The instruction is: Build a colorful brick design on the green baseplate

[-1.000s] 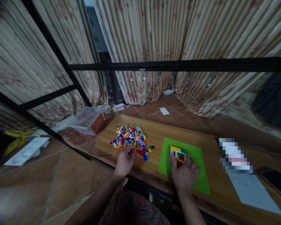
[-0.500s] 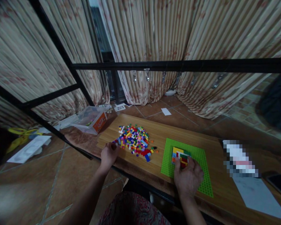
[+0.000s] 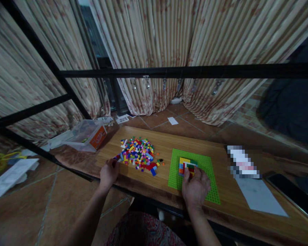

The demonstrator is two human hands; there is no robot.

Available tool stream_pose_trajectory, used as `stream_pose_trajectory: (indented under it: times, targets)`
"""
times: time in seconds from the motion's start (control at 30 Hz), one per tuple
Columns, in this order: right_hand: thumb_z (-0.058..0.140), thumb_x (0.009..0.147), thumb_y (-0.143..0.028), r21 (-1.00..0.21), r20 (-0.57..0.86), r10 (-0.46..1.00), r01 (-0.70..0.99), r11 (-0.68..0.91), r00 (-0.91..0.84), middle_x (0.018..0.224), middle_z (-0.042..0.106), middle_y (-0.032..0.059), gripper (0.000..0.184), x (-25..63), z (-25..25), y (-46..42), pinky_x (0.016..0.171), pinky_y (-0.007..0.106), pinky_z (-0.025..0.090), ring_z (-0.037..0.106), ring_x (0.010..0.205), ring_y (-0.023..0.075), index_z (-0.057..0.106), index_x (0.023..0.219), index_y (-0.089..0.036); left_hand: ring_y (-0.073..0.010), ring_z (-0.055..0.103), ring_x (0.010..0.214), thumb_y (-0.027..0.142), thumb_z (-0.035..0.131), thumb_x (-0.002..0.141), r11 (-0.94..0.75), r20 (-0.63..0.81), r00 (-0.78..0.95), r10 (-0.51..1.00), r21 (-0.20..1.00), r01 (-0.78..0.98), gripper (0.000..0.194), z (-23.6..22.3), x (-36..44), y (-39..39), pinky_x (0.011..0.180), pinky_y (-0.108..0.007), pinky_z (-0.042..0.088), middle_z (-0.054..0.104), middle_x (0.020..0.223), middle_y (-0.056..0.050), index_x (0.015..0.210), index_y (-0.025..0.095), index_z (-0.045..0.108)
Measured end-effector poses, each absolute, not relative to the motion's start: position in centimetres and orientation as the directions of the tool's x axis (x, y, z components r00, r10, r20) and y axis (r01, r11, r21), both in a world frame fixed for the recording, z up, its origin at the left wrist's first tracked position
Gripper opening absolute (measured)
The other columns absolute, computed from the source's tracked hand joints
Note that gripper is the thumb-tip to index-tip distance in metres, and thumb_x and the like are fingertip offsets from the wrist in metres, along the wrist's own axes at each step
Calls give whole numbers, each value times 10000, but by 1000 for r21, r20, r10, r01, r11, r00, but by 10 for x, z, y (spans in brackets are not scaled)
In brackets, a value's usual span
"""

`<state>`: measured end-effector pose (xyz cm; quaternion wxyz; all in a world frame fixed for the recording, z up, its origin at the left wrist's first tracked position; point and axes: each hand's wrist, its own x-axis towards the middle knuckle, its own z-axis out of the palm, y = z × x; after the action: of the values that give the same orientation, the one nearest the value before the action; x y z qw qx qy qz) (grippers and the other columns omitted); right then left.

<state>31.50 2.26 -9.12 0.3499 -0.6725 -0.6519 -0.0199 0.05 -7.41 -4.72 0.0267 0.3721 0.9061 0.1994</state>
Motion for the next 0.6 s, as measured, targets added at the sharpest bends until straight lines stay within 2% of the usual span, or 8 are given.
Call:
stream_pose_trajectory:
  times: [0.17, 0.6]
  targets:
    - [330, 913, -489, -457, 468, 870, 885, 85, 158, 1140, 553, 208, 536, 312, -89, 24, 853, 427, 345, 481, 1045, 316, 573, 1155, -77, -247, 638, 869, 310, 407, 880, 639, 109, -699, 706, 328, 696, 315, -48, 2, -74, 723, -325, 458, 627, 1048, -133, 1083, 152, 590]
    - [331, 926, -457, -496, 438, 876, 867, 48, 203, 1173, 552, 183, 492, 309, -88, 24, 889, 440, 348, 462, 1089, 304, 558, 1183, -104, -245, 635, 856, 367, 388, 896, 616, 113, -658, 744, 266, 742, 348, -47, 0, -73, 676, -314, 470, 597, 1083, -134, 1105, 153, 566]
